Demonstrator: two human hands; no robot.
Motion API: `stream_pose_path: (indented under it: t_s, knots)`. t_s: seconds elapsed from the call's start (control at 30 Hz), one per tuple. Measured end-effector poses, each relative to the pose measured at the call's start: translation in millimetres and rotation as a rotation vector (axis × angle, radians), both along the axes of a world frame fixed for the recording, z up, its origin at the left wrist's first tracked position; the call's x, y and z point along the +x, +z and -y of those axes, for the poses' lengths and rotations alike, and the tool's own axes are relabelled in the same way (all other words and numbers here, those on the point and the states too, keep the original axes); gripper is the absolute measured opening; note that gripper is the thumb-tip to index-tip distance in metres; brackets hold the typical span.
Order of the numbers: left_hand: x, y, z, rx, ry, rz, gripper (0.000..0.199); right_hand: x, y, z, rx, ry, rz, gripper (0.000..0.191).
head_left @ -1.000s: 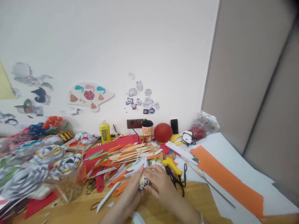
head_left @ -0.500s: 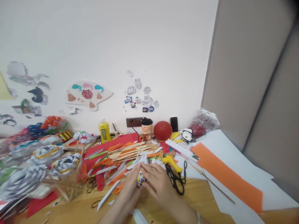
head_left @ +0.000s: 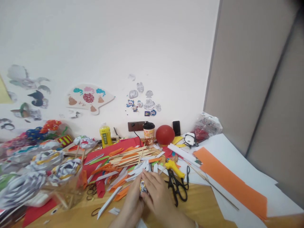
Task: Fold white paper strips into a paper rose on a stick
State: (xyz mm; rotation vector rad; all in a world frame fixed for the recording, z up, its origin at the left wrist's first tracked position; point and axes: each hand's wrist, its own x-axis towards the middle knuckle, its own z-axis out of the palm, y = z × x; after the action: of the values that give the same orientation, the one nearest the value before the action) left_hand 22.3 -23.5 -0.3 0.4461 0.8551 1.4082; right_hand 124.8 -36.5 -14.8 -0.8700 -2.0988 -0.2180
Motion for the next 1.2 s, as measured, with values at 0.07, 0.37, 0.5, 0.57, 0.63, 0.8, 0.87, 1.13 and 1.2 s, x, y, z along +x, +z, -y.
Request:
stream_pose_path:
  t_s: [0.07, 0.37, 0.5, 0.57, 0.63, 0.8, 0.87, 1.13, 1.2]
  knots:
    - [-0.4, 2.2, 0.9, 0.003, 0.004, -0.009, 0.011, -0.9, -2.2, -0.3, 0.017, -0.001, -0.014, 0.050]
    - [-0.3, -11.2, -2.3, -0.068, -0.008, 0.061, 0.013, -8.4, -7.3, 0.5, 0.012, -0.035, -0.039, 0.046]
    - [0.7, -8.2, -0.4, -0.029, -0.052, 0.044, 0.016, -9.6, -6.3, 1.0, 0.002, -0.052, -0.057, 0.046]
    - [0.6, -4.9, 0.8, -0.042, -0.091, 0.058, 0.019, -7.9, -4.5, 1.2, -0.007, -0.064, -0.095, 0.044]
    - [0.2, -2.0, 1.2, -0.047, -0.144, 0.098, 0.026, -5.6, -2.4, 1.7, -0.018, -0.068, -0.136, 0.040]
    - [-1.3, -2.7, -2.3, -0.100, -0.137, 0.125, 0.023, -4.4, -0.3, 2.1, -0.052, -0.054, -0.144, 0.038]
    - [-1.9, -6.2, -4.5, -0.080, -0.128, 0.120, 0.019, -5.3, -1.0, 1.5, -0.082, -0.049, -0.159, 0.039]
    - [-3.4, -6.3, -4.1, 0.073, -0.168, 0.101, 0.018, -2.4, 2.4, 2.0, -0.102, -0.012, -0.170, 0.042]
    - [-3.6, -1.1, -2.6, 0.072, -0.143, 0.088, 0.021, 2.3, 4.2, 1.2, -0.098, 0.013, -0.163, 0.046]
